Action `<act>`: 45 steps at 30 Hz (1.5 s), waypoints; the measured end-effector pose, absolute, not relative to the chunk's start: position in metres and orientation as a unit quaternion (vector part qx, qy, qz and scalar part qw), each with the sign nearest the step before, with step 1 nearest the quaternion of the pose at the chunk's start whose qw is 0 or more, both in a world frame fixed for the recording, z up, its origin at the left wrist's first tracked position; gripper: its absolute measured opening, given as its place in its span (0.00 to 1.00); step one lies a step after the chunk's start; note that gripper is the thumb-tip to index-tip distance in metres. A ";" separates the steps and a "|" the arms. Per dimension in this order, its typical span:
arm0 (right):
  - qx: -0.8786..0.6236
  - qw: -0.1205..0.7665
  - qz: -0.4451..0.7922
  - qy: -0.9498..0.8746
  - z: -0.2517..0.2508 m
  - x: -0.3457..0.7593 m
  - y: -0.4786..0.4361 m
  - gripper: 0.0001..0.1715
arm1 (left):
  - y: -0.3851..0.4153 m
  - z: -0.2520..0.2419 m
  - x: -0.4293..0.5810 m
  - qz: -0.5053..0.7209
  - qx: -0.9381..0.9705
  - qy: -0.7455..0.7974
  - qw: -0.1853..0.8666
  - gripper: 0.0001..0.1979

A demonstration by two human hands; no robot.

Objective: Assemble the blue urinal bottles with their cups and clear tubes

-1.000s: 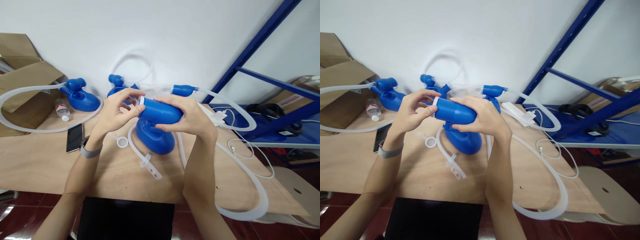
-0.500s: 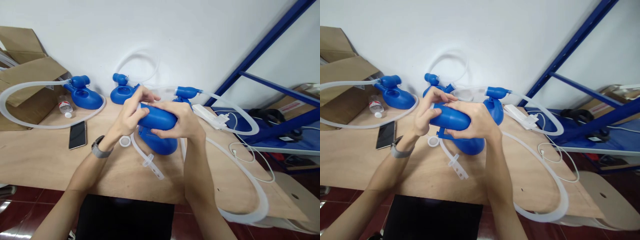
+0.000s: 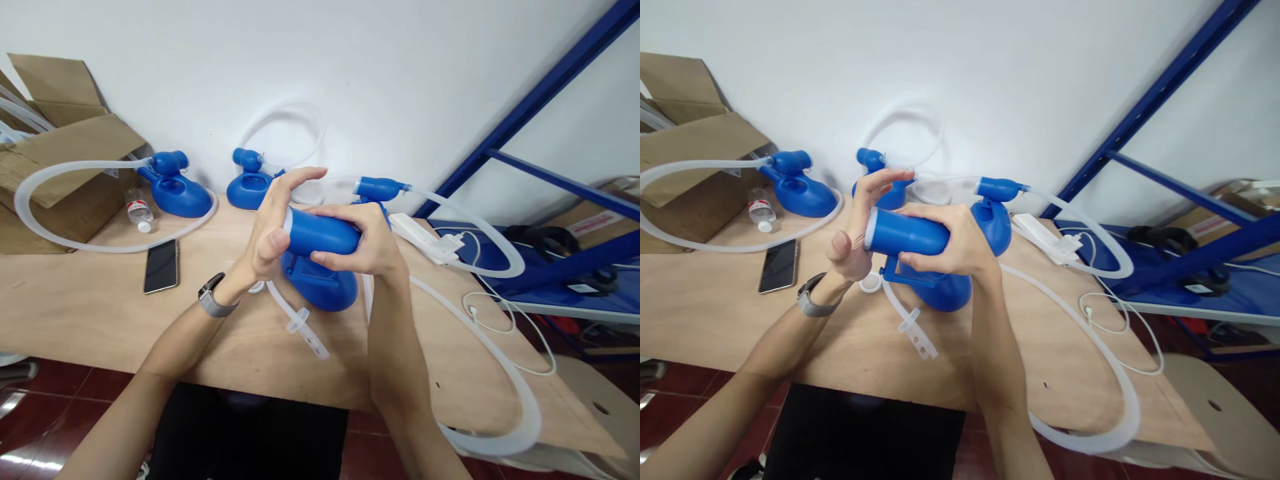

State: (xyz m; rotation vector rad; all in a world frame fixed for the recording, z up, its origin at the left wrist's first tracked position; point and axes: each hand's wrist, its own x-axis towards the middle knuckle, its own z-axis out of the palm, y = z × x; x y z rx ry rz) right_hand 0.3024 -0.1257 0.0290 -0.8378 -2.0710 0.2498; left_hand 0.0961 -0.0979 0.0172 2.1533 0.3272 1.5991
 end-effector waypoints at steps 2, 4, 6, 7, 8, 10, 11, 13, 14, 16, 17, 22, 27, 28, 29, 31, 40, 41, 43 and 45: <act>-0.337 0.424 0.129 -0.830 0.026 0.301 -0.120 0.38 | -0.094 0.021 0.093 0.561 0.791 0.118 0.215 0.36; -0.350 0.402 0.144 -0.834 0.024 0.298 -0.116 0.39 | -0.087 0.027 0.086 0.523 0.814 0.132 0.213 0.27; -0.391 0.365 0.136 -0.834 0.024 0.298 -0.115 0.39 | -0.077 0.034 0.074 0.477 0.836 0.205 0.180 0.24; -0.417 0.347 0.127 -0.830 0.024 0.300 -0.116 0.39 | -0.072 0.037 0.067 0.461 0.836 0.256 0.156 0.23; -0.444 0.330 0.121 -0.824 0.025 0.306 -0.118 0.40 | -0.066 0.040 0.058 0.439 0.832 0.311 0.138 0.23; -0.492 0.308 0.119 -0.806 0.026 0.324 -0.120 0.41 | -0.054 0.042 0.040 0.375 0.820 0.414 0.125 0.23; -0.511 0.299 0.123 -0.796 0.025 0.337 -0.121 0.41 | -0.047 0.042 0.032 0.318 0.816 0.464 0.133 0.23; -0.559 0.272 0.132 -0.772 0.020 0.365 -0.118 0.42 | -0.032 0.038 0.018 0.171 0.801 0.549 0.165 0.26; -0.591 0.248 0.134 -0.756 0.016 0.379 -0.116 0.44 | -0.025 0.035 0.013 0.097 0.788 0.580 0.183 0.29; -0.661 0.175 0.153 -0.714 0.007 0.400 -0.109 0.49 | -0.010 0.026 0.006 -0.025 0.758 0.614 0.218 0.35; -0.690 0.137 0.164 -0.692 0.003 0.407 -0.105 0.52 | -0.003 0.020 0.004 -0.063 0.746 0.621 0.233 0.38; -0.694 0.086 0.205 -0.684 -0.007 0.404 -0.092 0.57 | 0.032 -0.014 -0.009 -0.089 0.723 0.643 0.236 0.43; -0.609 0.119 0.243 -0.745 -0.005 0.370 -0.089 0.57 | 0.053 -0.043 -0.016 -0.067 0.738 0.643 0.192 0.40; -0.591 0.122 0.244 -0.759 -0.005 0.363 -0.088 0.56 | 0.053 -0.045 -0.014 -0.068 0.746 0.636 0.186 0.39; -0.574 0.124 0.244 -0.772 -0.006 0.357 -0.086 0.55 | 0.052 -0.045 -0.011 -0.074 0.758 0.623 0.177 0.38; -0.552 0.116 0.240 -0.790 -0.007 0.347 -0.083 0.54 | 0.046 -0.041 -0.002 -0.088 0.790 0.588 0.152 0.36; -0.575 0.110 0.220 -0.780 -0.025 0.336 -0.066 0.56 | -0.015 -0.026 0.074 -0.219 0.829 0.500 0.124 0.17; -0.576 0.114 0.221 -0.779 -0.026 0.338 -0.066 0.56 | -0.020 -0.031 0.083 -0.235 0.828 0.495 0.120 0.16; -0.571 0.122 0.226 -0.780 -0.027 0.340 -0.066 0.53 | -0.026 -0.041 0.098 -0.253 0.833 0.481 0.105 0.14; -0.558 0.125 0.242 -0.784 -0.026 0.341 -0.067 0.50 | -0.028 -0.050 0.107 -0.261 0.839 0.469 0.090 0.15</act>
